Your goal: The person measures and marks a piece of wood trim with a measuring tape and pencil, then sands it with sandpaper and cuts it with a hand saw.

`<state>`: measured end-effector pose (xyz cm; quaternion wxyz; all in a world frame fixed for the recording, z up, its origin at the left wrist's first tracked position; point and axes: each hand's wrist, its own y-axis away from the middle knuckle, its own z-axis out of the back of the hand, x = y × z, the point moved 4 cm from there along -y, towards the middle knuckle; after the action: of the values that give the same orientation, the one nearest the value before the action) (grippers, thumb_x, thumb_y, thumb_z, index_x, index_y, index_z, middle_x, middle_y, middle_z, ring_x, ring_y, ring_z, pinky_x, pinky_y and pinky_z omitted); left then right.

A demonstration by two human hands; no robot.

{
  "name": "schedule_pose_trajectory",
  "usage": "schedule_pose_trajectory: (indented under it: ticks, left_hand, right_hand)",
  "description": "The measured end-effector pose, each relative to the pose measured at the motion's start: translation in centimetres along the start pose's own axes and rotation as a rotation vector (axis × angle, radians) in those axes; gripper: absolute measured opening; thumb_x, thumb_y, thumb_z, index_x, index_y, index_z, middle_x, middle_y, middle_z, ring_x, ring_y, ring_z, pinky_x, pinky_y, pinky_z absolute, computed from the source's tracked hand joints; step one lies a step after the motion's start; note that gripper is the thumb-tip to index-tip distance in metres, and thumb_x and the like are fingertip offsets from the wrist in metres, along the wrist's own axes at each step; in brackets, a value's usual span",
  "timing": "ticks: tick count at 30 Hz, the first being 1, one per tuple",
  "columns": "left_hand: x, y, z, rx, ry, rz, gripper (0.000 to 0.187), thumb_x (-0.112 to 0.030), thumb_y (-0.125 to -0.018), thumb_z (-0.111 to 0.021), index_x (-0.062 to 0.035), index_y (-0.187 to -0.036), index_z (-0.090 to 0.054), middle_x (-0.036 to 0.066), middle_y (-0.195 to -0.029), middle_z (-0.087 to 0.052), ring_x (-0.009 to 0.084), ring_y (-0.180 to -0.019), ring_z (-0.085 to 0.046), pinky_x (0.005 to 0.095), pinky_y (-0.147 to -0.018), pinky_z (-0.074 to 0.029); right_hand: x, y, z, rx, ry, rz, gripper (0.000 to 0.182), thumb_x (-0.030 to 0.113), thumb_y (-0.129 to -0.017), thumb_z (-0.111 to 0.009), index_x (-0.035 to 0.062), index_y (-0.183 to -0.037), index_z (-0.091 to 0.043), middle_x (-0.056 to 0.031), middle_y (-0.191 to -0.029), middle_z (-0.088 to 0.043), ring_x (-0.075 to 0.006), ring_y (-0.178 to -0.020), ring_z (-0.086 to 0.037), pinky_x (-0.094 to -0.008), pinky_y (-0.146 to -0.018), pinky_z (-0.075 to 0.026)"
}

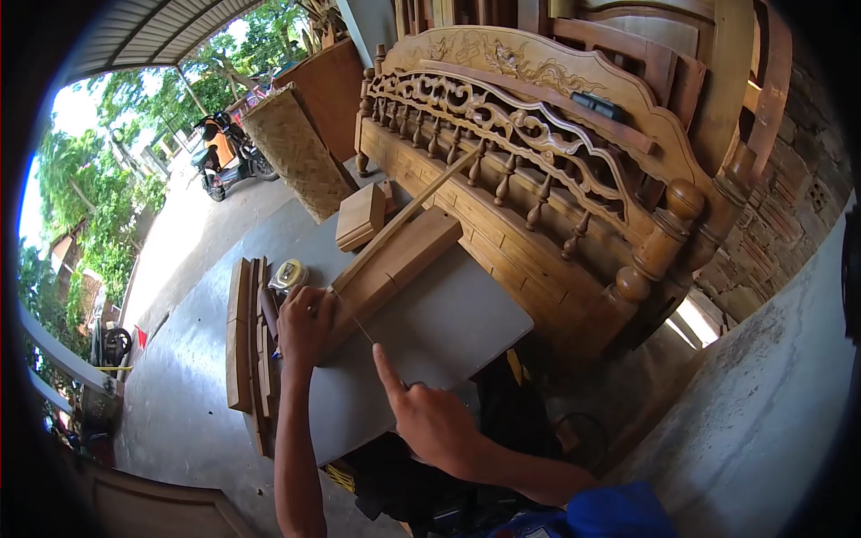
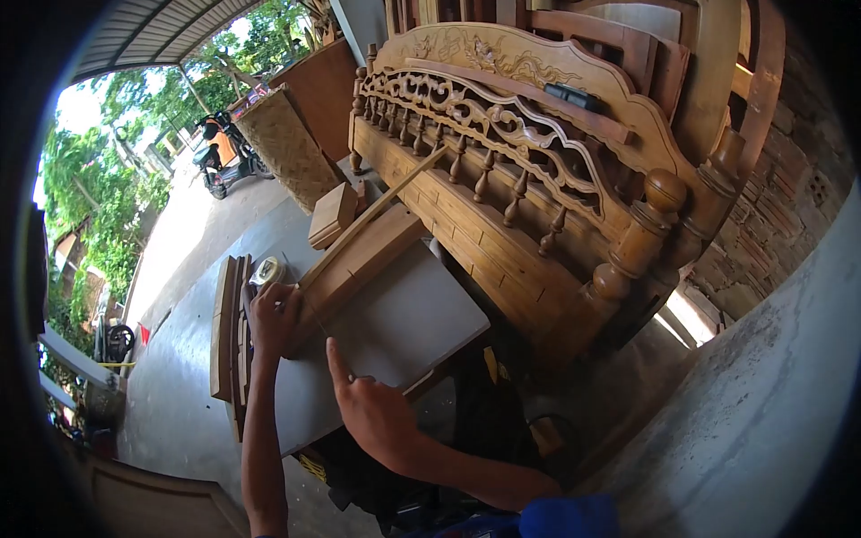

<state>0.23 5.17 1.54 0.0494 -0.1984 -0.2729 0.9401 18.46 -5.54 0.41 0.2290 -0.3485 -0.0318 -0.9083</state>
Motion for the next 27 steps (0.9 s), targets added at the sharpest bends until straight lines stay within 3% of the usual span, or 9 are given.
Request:
schedule_pose_trajectory:
  ticks: [6, 9, 13, 15, 17, 20, 27]
  left_hand:
    - [0.3, 0.1, -0.2, -0.002, 0.053, -0.023, 0.012, -0.013, -0.077, -0.062, -0.0013, -0.080, -0.063, 0.012, -0.081, -0.061, 0.0290, -0.074, -0.061, 0.0360, -0.067, -0.047]
    - [0.8, 0.2, -0.2, 0.002, 0.019, -0.037, 0.010, -0.012, -0.075, -0.062, -0.0021, -0.078, -0.061, 0.012, -0.078, -0.059, 0.0311, -0.074, -0.059, 0.0395, -0.065, -0.045]
    - [0.6, 0.3, -0.3, 0.003, -0.003, -0.001, 0.013, -0.016, -0.077, -0.061, -0.0032, -0.078, -0.061, 0.011, -0.080, -0.058, 0.0308, -0.076, -0.059, 0.0395, -0.066, -0.046]
    - [0.6, 0.3, -0.2, -0.005, 0.005, -0.018, 0.016, -0.019, -0.078, -0.062, -0.0036, -0.079, -0.062, 0.011, -0.083, -0.059, 0.0305, -0.076, -0.059, 0.0393, -0.067, -0.047]
    - [0.2, 0.6, 0.1, 0.020, 0.008, 0.021, 0.016, -0.019, -0.078, -0.062, -0.0035, -0.079, -0.062, 0.011, -0.083, -0.059, 0.0306, -0.077, -0.059, 0.0392, -0.067, -0.047]
    - [0.2, 0.4, 0.0, 0.013, 0.007, 0.016, 0.016, -0.019, -0.078, -0.062, -0.0034, -0.079, -0.062, 0.011, -0.083, -0.059, 0.0306, -0.079, -0.059, 0.0394, -0.068, -0.047]
    - [0.3, 0.5, 0.2, -0.024, 0.011, -0.045, 0.015, -0.018, -0.077, -0.060, -0.0031, -0.075, -0.059, 0.010, -0.079, -0.056, 0.0296, -0.080, -0.057, 0.0410, -0.069, -0.047]
  right_hand:
    - [0.0, -9.2, -0.6, -0.223, 0.050, 0.093, 0.054, 0.006, -0.081, -0.049, -0.0038, -0.132, -0.033, -0.0173, -0.067, -0.062, -0.0291, -0.062, -0.064, -0.0379, -0.057, -0.054]
    - [0.8, -14.1, -2.0, -0.282, 0.123, 0.138, 0.050, 0.006, -0.083, -0.047, -0.0043, -0.130, -0.036, -0.0160, -0.069, -0.062, -0.0289, -0.065, -0.065, -0.0370, -0.059, -0.054]
    - [1.3, -13.0, -2.4, -0.254, 0.130, 0.080, 0.050, 0.006, -0.082, -0.047, -0.0048, -0.130, -0.035, -0.0162, -0.070, -0.062, -0.0296, -0.067, -0.065, -0.0375, -0.060, -0.054]
    - [0.6, -7.3, -1.0, -0.238, 0.111, 0.119, 0.058, 0.004, -0.079, -0.050, -0.0003, -0.134, -0.032, -0.0181, -0.067, -0.061, -0.0320, -0.064, -0.064, -0.0394, -0.059, -0.053]
    - [-0.5, -1.7, 0.3, -0.042, 0.199, 0.036, 0.067, 0.000, -0.075, -0.052, 0.0056, -0.138, -0.028, -0.0202, -0.064, -0.059, -0.0353, -0.062, -0.063, -0.0423, -0.058, -0.052]
    - [-1.3, -0.7, 1.7, 0.005, 0.165, -0.067, 0.071, -0.002, -0.073, -0.051, 0.0103, -0.139, -0.028, -0.0216, -0.062, -0.058, -0.0373, -0.062, -0.062, -0.0448, -0.059, -0.052]
    - [0.7, -13.2, -1.9, -0.159, 0.184, 0.085, 0.056, 0.002, -0.079, -0.047, 0.0017, -0.134, -0.034, -0.0249, -0.075, -0.061, -0.0382, -0.075, -0.062, -0.0439, -0.069, -0.051]
